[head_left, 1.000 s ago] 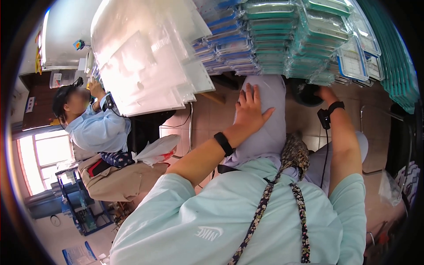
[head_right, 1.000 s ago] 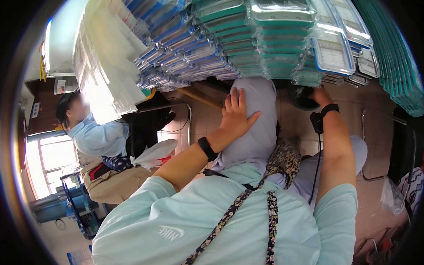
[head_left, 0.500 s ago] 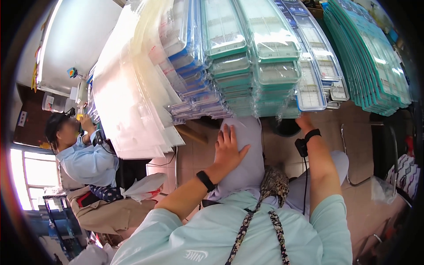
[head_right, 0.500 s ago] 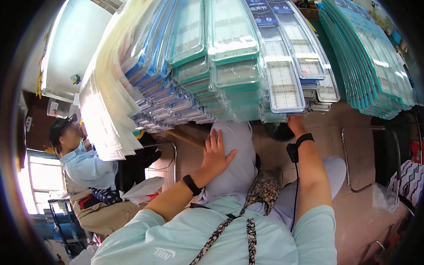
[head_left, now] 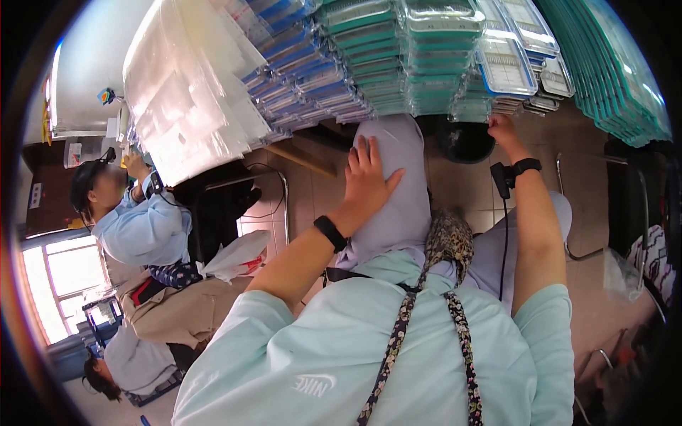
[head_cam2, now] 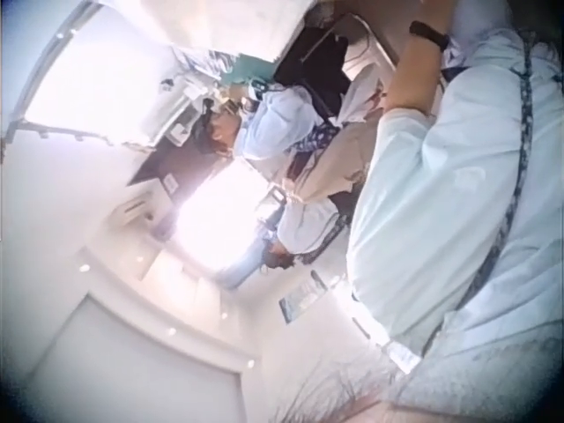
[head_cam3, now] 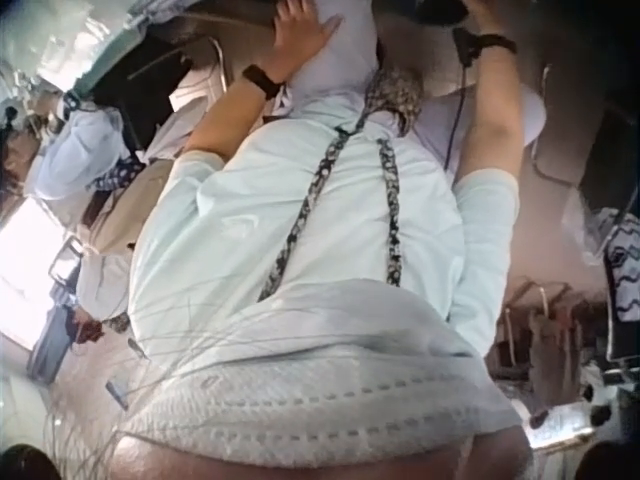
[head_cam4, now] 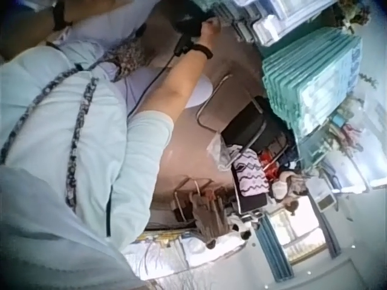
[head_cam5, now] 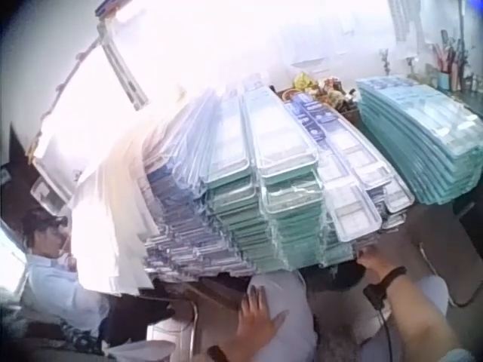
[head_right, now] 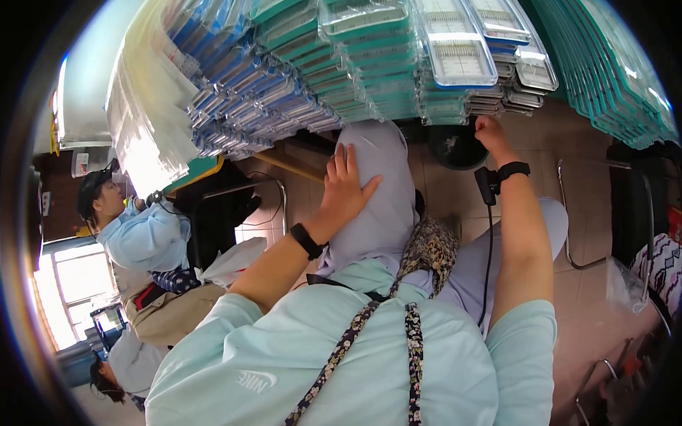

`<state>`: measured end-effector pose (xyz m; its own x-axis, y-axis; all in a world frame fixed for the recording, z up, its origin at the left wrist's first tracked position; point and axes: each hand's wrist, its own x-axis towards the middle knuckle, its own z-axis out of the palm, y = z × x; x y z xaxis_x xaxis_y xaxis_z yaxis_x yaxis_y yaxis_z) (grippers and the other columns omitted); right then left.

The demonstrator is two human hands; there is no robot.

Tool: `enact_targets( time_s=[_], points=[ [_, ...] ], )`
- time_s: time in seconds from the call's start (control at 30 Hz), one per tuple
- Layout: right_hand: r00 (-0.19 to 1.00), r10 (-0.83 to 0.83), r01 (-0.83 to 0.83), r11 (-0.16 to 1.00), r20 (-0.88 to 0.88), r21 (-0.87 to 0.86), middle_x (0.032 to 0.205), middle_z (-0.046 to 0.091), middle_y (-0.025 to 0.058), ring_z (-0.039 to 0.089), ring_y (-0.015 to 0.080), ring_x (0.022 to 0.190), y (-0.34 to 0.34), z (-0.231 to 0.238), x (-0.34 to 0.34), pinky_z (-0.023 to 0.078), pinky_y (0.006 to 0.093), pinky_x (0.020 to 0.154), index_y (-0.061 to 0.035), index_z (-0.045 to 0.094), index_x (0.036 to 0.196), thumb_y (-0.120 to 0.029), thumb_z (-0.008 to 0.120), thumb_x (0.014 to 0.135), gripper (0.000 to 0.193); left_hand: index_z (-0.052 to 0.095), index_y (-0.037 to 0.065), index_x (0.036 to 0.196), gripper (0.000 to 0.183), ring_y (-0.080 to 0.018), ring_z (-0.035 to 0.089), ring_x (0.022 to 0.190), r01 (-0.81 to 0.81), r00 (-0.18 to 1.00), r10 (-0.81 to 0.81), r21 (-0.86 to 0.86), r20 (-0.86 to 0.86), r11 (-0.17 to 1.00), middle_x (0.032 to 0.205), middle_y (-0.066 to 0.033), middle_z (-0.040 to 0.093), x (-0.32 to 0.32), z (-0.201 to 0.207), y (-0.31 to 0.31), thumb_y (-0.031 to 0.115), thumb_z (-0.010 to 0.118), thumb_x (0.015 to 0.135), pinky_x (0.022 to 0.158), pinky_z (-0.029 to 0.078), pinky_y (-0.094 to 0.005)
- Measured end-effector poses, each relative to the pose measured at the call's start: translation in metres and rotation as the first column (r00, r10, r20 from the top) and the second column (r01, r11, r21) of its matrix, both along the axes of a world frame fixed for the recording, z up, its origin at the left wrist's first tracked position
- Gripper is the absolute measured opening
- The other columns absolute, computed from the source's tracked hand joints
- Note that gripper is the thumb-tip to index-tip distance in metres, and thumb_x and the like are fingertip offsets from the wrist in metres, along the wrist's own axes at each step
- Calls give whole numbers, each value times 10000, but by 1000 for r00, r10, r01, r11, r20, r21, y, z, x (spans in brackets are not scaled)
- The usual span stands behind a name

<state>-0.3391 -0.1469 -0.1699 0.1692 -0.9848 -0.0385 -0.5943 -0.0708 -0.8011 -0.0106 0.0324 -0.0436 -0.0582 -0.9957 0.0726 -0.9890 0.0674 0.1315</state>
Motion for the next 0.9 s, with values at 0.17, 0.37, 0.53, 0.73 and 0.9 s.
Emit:
enact_targets(
  time_s=[0.17, 0.37, 0.53, 0.73, 0.9],
  points=[
    [799, -210, -103, 875, 563, 473, 630, 373, -27, 380, 93, 546, 25, 51, 4, 285, 234, 482, -83, 441, 725, 76, 513, 652, 188, 213, -69, 1375, 879, -435, 377, 1184, 5, 999, -5, -5, 36, 1000, 1381, -282, 273, 3, -1, 4, 491, 592, 815, 914, 430, -499],
    [287, -447, -268, 812, 847, 519, 660, 340, -19, 335, 93, 560, 96, 128, 4, 248, 224, 476, -76, 388, 694, 168, 453, 653, 256, 289, -63, 1350, 798, -410, 399, 1179, 43, 999, -43, 117, -4, 992, 1343, -258, 351, 5, 31, -1, 466, 587, 831, 951, 412, -455],
    [67, -403, -373, 838, 913, 397, 651, 320, -19, 317, 97, 574, 151, 188, 15, 242, 223, 489, -91, 358, 679, 177, 450, 658, 284, 520, 45, 1221, 494, -266, 508, 1101, 416, 774, -169, 288, -610, 863, 1223, -95, 488, -19, 112, -1, 313, 651, 826, 923, 422, -383],
    [481, -143, -309, 896, 865, 320, 664, 367, -65, 330, 52, 605, 190, 226, 43, 260, 206, 527, -123, 371, 690, 48, 575, 703, 266, 532, 95, 1222, 504, -182, 545, 982, 617, 416, -376, -47, -828, 786, 1133, -71, 496, -89, 158, 11, 212, 726, 772, 792, 451, -315],
    [707, -30, -230, 935, 707, 270, 733, 475, -47, 416, 59, 690, 205, 235, 57, 364, 202, 623, -94, 473, 742, -64, 653, 739, 182, 607, 77, 1109, 359, -171, 527, 872, 556, 404, -437, -164, -804, 815, 1026, -58, 502, -111, 153, 11, 153, 711, 774, 737, 449, -284]
  ],
)
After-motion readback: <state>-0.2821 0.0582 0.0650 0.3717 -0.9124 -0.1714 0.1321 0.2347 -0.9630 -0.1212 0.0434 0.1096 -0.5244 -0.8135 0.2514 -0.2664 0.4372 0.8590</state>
